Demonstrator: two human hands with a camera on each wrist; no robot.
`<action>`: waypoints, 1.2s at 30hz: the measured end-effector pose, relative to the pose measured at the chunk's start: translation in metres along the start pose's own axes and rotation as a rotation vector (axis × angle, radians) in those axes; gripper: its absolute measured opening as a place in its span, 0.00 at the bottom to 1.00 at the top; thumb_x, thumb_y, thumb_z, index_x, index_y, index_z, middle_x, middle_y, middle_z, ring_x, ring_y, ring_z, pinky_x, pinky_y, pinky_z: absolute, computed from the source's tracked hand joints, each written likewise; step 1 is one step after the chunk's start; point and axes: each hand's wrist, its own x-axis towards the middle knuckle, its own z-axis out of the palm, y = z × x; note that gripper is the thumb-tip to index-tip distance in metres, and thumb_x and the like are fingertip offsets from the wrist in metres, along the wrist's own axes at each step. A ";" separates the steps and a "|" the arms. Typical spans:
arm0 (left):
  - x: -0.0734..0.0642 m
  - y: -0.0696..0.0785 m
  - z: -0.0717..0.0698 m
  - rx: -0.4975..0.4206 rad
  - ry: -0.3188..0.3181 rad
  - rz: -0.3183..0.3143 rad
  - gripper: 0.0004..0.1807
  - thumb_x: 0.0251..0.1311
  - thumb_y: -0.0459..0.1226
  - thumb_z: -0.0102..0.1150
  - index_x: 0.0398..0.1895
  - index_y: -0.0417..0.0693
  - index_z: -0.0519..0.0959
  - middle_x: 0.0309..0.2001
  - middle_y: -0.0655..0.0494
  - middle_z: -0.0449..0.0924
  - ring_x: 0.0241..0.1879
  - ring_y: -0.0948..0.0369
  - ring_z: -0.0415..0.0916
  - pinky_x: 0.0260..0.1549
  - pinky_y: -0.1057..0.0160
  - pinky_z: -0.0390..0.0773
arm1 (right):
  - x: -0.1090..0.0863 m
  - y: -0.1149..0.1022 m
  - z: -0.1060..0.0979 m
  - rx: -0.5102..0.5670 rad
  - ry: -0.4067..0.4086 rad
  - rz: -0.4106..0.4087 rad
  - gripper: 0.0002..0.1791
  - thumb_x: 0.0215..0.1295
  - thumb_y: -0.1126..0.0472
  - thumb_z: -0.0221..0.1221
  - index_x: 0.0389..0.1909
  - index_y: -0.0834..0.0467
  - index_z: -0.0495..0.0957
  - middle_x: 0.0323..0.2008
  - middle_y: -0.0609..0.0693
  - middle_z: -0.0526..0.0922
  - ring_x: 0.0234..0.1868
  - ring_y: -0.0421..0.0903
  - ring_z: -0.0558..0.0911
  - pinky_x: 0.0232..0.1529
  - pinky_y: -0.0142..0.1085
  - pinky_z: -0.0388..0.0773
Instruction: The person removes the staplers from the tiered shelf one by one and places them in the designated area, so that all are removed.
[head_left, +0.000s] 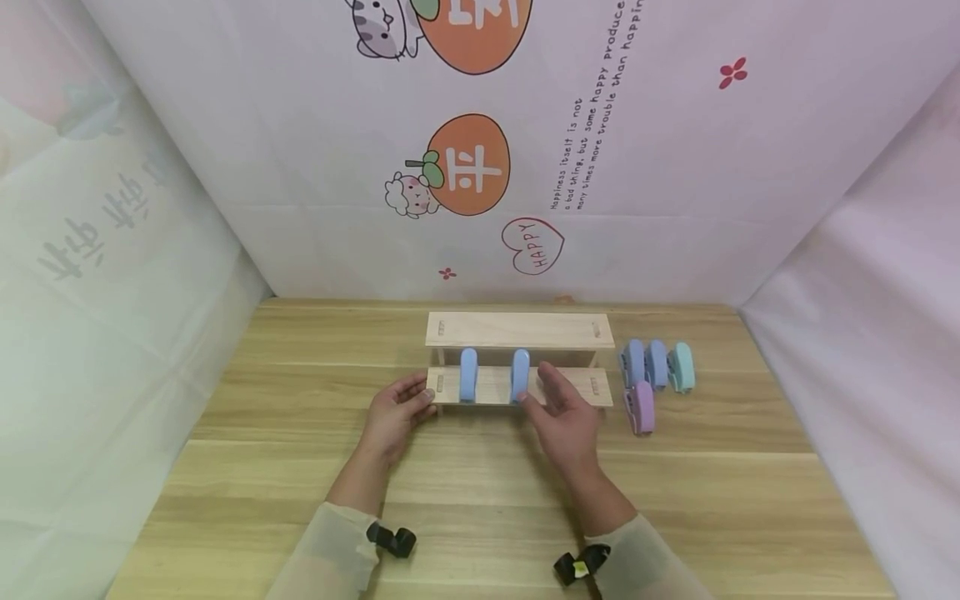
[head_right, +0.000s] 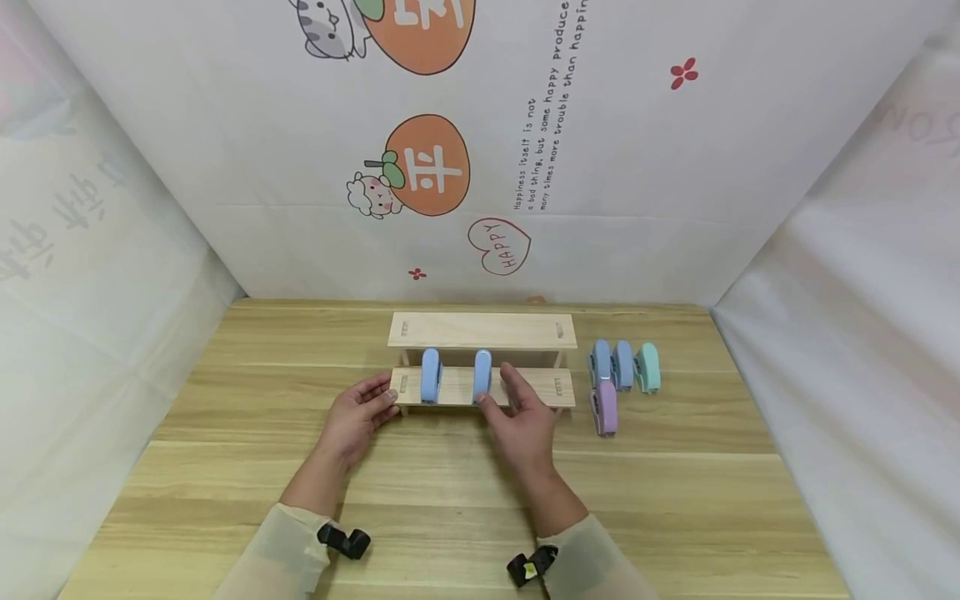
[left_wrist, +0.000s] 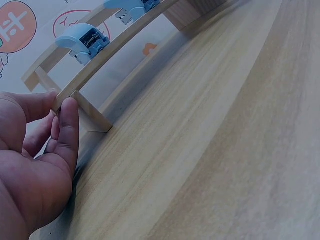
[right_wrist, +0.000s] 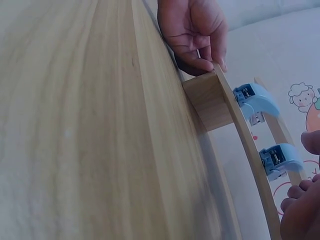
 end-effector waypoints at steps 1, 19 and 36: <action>0.000 0.000 0.000 -0.001 0.000 0.000 0.25 0.65 0.26 0.67 0.66 0.38 0.75 0.59 0.44 0.75 0.52 0.54 0.78 0.54 0.59 0.87 | 0.000 0.000 0.001 -0.002 -0.003 0.006 0.32 0.61 0.65 0.74 0.67 0.59 0.76 0.67 0.53 0.78 0.68 0.51 0.77 0.65 0.34 0.77; -0.001 0.000 0.000 0.000 -0.001 0.007 0.25 0.65 0.26 0.67 0.65 0.37 0.76 0.57 0.44 0.74 0.53 0.54 0.77 0.54 0.59 0.87 | 0.002 0.002 0.016 -0.075 -0.039 0.000 0.34 0.62 0.64 0.73 0.69 0.59 0.74 0.69 0.55 0.76 0.70 0.52 0.74 0.62 0.34 0.79; -0.001 0.000 0.000 0.000 -0.001 0.021 0.24 0.66 0.26 0.65 0.65 0.38 0.76 0.58 0.44 0.75 0.53 0.54 0.78 0.53 0.60 0.87 | 0.002 -0.004 0.029 -0.022 -0.017 -0.006 0.34 0.63 0.72 0.70 0.70 0.69 0.71 0.68 0.64 0.74 0.70 0.56 0.74 0.68 0.37 0.74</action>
